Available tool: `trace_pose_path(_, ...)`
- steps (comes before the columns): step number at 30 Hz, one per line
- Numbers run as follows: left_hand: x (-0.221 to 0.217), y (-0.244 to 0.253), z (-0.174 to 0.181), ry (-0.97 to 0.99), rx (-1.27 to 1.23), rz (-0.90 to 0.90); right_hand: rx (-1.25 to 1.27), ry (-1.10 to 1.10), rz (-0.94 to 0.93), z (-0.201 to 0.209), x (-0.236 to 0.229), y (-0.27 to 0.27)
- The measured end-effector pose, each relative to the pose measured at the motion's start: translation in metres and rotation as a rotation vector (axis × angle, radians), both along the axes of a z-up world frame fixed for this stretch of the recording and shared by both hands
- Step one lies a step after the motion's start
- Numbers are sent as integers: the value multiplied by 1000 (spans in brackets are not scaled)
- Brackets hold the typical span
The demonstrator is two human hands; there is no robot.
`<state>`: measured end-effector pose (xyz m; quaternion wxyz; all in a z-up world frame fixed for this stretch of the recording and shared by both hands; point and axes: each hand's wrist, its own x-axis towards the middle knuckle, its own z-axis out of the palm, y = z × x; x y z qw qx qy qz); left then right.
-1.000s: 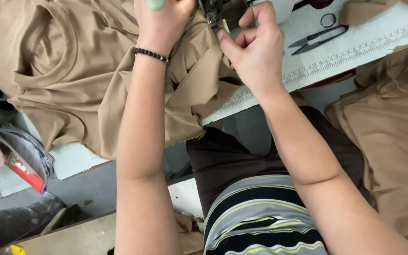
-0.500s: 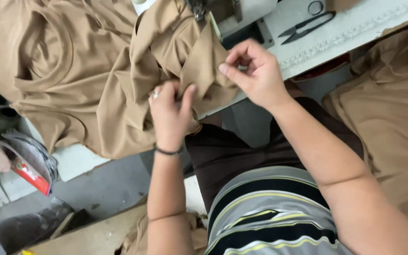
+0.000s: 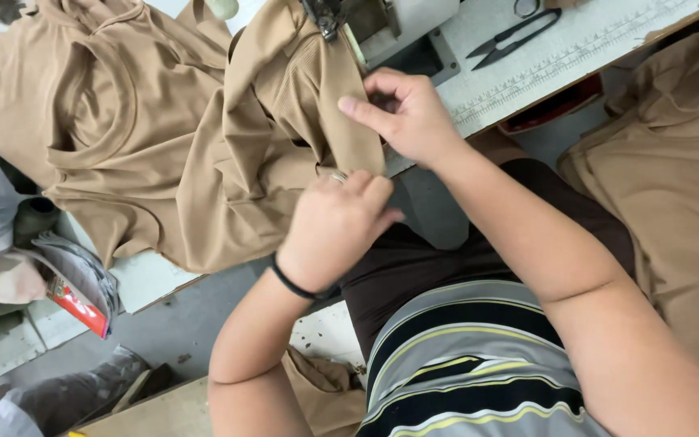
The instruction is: Aligning and folding tan fabric pieces at a sewing workstation
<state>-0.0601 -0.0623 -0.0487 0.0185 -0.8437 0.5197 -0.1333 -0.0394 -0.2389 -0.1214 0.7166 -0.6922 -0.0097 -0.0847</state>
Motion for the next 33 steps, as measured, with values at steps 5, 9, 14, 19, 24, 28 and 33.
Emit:
trace_pose_path(5,78,-3,20,388,-734,104,83,91,-65,6,-4,7)
trace_pose_path(9,120,-14,1,389,-717,236,-112,-59,-126,-17,1,8)
trace_pose_path(14,136,-18,-8,355,-587,369,-117,-154,-154,-2,-6,10)
trace_pose_path(19,114,-30,-10,156,-654,253,-58,-13,-152,-24,-7,1)
trace_pose_path(24,126,-27,-22,168,-726,154,-376,-438,-276,4,-22,6)
trace_pose_path(28,133,-27,-19,158,-733,178,-256,-330,-210,-10,-16,3)
trace_pose_path(33,132,-27,-18,115,-715,171,1,23,-208,-23,-31,2)
